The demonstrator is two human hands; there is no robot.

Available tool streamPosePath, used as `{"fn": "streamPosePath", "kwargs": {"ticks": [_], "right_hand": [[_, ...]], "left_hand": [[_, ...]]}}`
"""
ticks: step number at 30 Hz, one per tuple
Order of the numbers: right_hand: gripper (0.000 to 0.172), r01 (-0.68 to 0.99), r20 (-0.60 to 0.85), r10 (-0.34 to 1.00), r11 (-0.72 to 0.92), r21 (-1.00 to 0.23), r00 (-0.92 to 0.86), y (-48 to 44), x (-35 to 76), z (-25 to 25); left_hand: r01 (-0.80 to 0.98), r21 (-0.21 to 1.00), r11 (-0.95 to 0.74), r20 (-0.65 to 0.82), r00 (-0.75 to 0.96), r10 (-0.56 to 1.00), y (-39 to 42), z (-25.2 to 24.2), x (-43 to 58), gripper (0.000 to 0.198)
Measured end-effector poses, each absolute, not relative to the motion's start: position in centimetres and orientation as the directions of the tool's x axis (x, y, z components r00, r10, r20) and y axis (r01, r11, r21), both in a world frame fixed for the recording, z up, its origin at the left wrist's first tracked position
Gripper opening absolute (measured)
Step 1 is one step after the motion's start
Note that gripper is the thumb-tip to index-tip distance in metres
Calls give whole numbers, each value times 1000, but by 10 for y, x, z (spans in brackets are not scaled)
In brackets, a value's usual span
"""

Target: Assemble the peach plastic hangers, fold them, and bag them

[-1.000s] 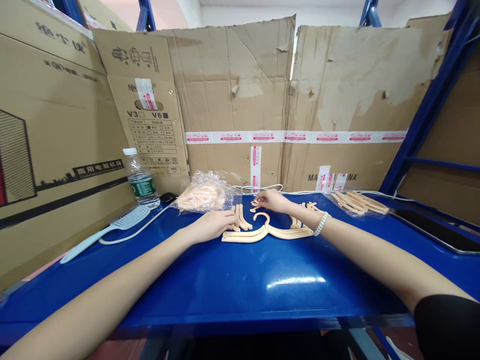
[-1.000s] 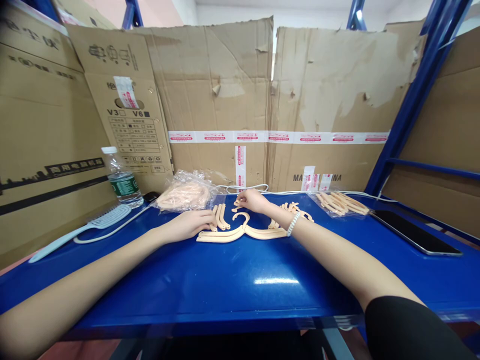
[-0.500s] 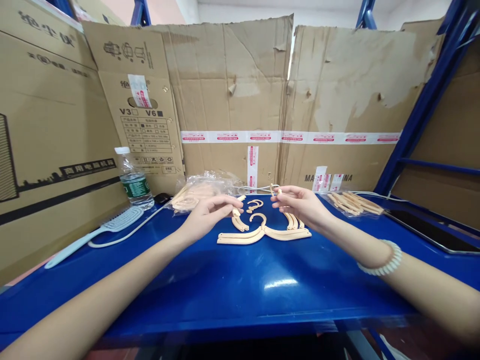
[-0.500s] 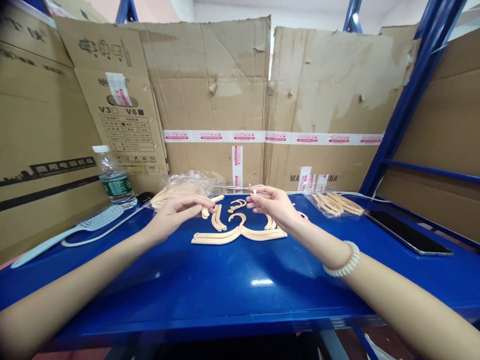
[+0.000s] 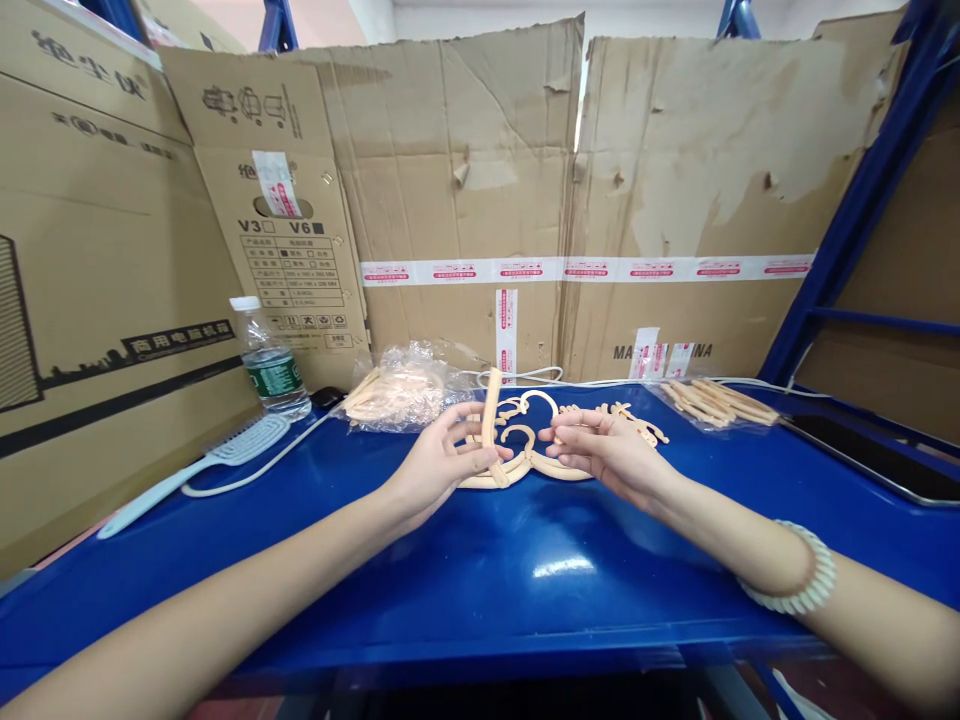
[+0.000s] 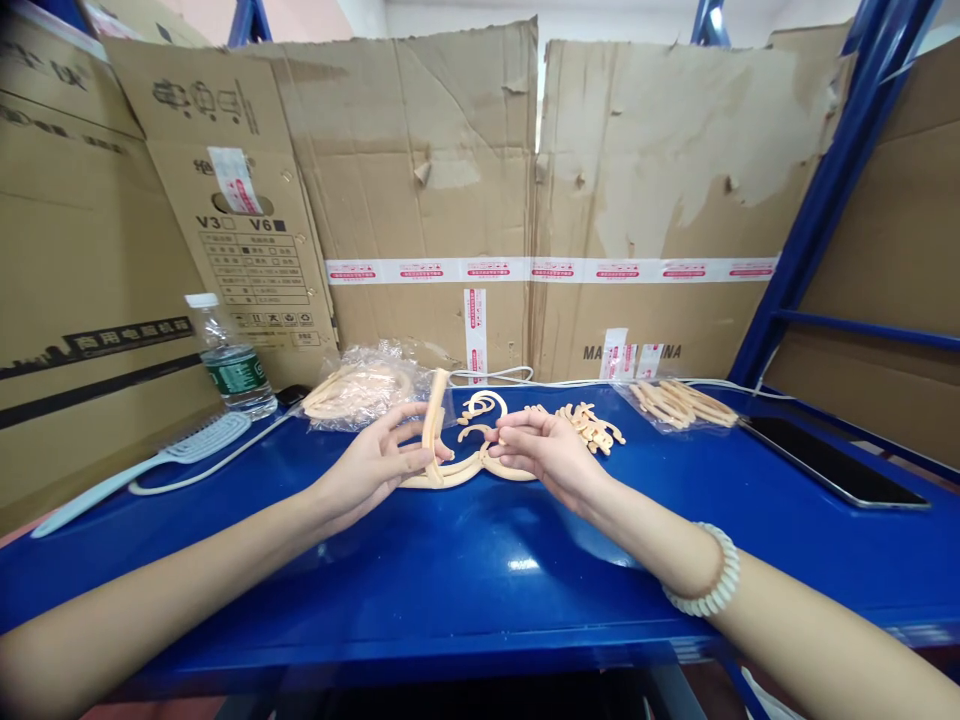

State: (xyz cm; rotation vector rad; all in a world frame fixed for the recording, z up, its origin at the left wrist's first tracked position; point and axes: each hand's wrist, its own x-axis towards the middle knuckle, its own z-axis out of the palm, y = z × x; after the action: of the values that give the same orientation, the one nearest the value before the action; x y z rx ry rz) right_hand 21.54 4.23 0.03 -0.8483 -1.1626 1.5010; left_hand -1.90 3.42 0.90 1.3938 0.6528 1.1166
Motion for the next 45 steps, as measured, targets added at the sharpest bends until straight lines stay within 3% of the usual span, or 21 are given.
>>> {"fn": "streamPosePath", "kwargs": {"ticks": [5,10,19,33,45], "right_hand": [[39,-361,32,934,-106,-927,-357,37,210,-3],[25,-283,56,915,-65,-957,-399,31,206,-3],[21,-189,-24,879,-129,-974,-475,23,203,0],[28,-179,-26,862,-134,-975,-506,21,200,-2],[35,-167,126,914,66,-984,-386,12,189,-7]], "left_hand": [[-140,968,-207,245,362,899,30,-3,-14,30],[0,929,-370,350,330,877,23,-3,-12,28],[199,751,-630,532,383,755,17,-1,-13,21],[279,656,-702,593,385,707,7,-2,-11,18],[316,618,-720,598,405,691,0,-2,-7,20]]}}
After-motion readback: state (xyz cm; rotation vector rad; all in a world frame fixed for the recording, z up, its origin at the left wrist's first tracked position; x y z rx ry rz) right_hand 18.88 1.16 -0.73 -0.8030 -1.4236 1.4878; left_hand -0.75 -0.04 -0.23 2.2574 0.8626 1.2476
